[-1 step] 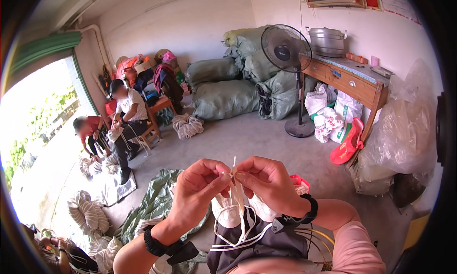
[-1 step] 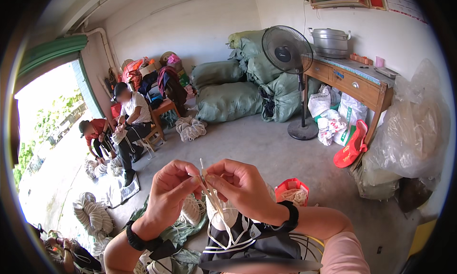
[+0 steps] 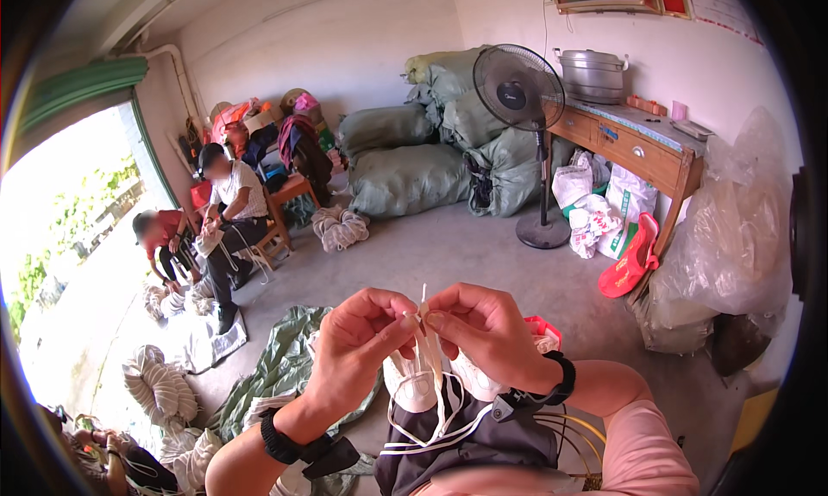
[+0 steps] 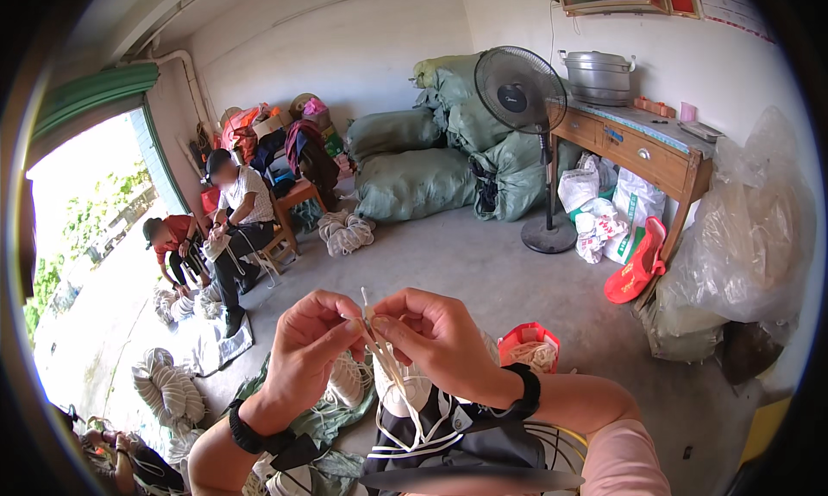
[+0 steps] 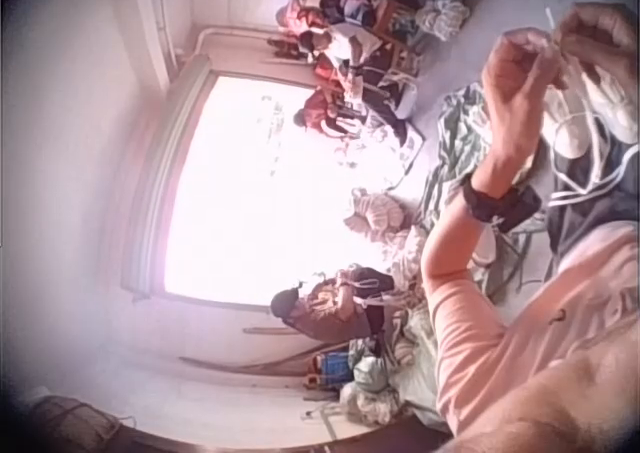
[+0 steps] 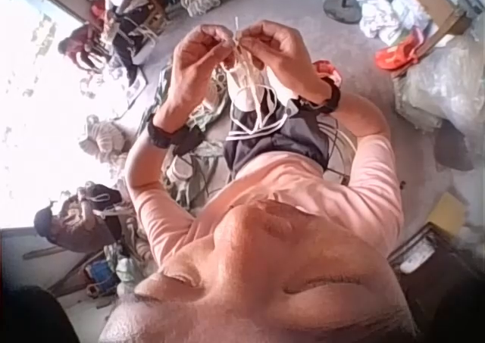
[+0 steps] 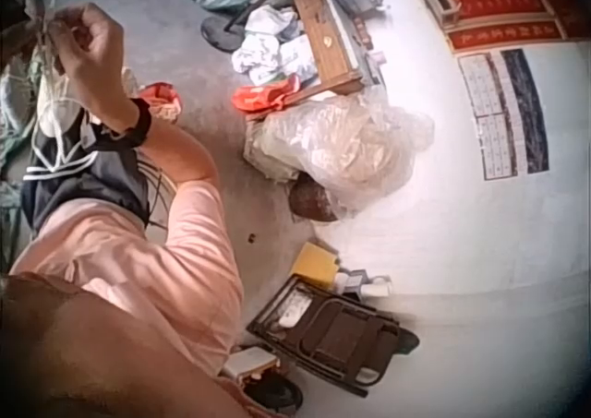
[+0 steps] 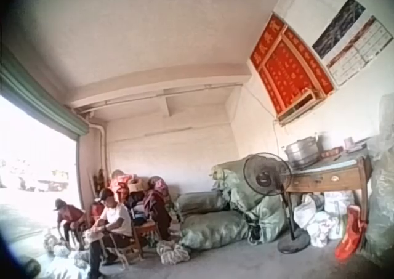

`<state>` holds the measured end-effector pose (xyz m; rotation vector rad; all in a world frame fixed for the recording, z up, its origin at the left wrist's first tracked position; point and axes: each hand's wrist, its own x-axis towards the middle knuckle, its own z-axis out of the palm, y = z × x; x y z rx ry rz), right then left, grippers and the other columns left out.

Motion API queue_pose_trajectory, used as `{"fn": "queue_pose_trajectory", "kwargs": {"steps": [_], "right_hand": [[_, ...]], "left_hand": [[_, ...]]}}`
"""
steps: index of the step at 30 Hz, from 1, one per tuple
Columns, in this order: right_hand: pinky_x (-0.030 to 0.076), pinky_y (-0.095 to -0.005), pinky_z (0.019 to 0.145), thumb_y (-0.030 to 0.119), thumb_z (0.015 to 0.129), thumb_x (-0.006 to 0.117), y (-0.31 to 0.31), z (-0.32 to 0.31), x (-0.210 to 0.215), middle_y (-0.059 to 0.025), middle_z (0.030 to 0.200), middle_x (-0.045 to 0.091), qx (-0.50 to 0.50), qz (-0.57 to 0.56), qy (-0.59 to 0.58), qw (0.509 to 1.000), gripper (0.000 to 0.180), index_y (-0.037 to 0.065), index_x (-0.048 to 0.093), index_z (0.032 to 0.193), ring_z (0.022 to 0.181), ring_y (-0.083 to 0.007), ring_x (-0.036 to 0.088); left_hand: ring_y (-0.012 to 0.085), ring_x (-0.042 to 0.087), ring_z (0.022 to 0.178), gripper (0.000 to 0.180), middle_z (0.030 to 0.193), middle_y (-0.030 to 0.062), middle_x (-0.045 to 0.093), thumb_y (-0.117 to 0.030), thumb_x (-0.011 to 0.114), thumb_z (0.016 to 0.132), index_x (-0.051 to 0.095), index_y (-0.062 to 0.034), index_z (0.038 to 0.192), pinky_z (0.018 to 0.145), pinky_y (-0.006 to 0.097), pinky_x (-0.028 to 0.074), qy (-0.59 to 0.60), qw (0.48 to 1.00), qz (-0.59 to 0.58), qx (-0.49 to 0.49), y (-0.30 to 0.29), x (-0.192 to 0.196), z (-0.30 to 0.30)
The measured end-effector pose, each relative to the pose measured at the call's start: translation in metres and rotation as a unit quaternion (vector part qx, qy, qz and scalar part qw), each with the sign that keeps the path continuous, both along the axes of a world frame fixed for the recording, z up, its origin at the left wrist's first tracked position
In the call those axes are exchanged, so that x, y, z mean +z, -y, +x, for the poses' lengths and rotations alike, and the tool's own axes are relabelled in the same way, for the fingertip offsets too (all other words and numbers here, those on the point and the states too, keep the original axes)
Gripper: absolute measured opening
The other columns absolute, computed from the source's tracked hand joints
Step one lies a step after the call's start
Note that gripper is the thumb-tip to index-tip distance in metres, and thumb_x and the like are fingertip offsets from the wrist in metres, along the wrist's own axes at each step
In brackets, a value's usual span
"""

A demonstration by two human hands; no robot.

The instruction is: The recorder is taking white shoe uppers and tying them together in pairs using long white strings or laces.

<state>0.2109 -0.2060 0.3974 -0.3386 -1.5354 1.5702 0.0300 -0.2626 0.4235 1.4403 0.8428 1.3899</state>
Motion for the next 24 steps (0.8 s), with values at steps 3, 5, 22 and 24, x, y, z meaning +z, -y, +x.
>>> {"fn": "queue_pose_trajectory", "kwargs": {"steps": [3,5,22,24], "right_hand": [[0.047,-0.0201,0.059,0.009,0.095,0.06,0.0,-0.003,0.001,-0.0033,0.085,0.065,-0.006,-0.011,-0.003,1.0,0.015,-0.003,0.062,0.104,0.068,-0.0058,0.058],[0.047,-0.0199,0.059,0.01,0.095,0.061,-0.002,-0.005,-0.001,-0.0032,0.085,0.065,-0.007,-0.014,-0.002,1.0,0.015,-0.003,0.062,0.103,0.068,-0.0056,0.058],[0.049,-0.019,0.065,0.011,0.094,0.063,-0.011,-0.006,-0.01,-0.0027,0.09,0.067,-0.052,0.064,0.009,0.997,0.017,-0.002,0.062,0.105,0.078,-0.0041,0.061],[0.051,-0.0211,0.071,0.009,0.094,0.063,-0.012,-0.006,-0.011,-0.0036,0.091,0.067,-0.084,0.112,0.027,0.99,0.016,-0.003,0.062,0.105,0.082,-0.0057,0.063]], "left_hand": [[0.0092,0.062,0.078,0.009,0.091,0.0055,0.065,-0.003,0.061,0.093,0.058,0.001,0.1,0.069,0.023,0.052,0.011,1.0,-0.007,0.005,-0.001,0.0,0.0],[0.0087,0.062,0.077,0.008,0.091,0.0056,0.065,-0.003,0.062,0.092,0.059,0.0009,0.099,0.068,0.023,0.052,0.02,1.0,-0.007,0.003,-0.001,-0.001,0.0],[0.0096,0.063,0.076,0.012,0.087,0.0064,0.065,-0.005,0.064,0.092,0.056,0.0016,0.098,0.067,0.023,0.053,-0.011,0.999,-0.004,0.041,-0.007,-0.004,0.004],[0.0096,0.063,0.075,0.011,0.087,0.0065,0.065,-0.005,0.064,0.092,0.056,0.0016,0.097,0.066,0.023,0.053,-0.009,0.999,-0.003,0.041,-0.008,-0.004,0.004]]}}
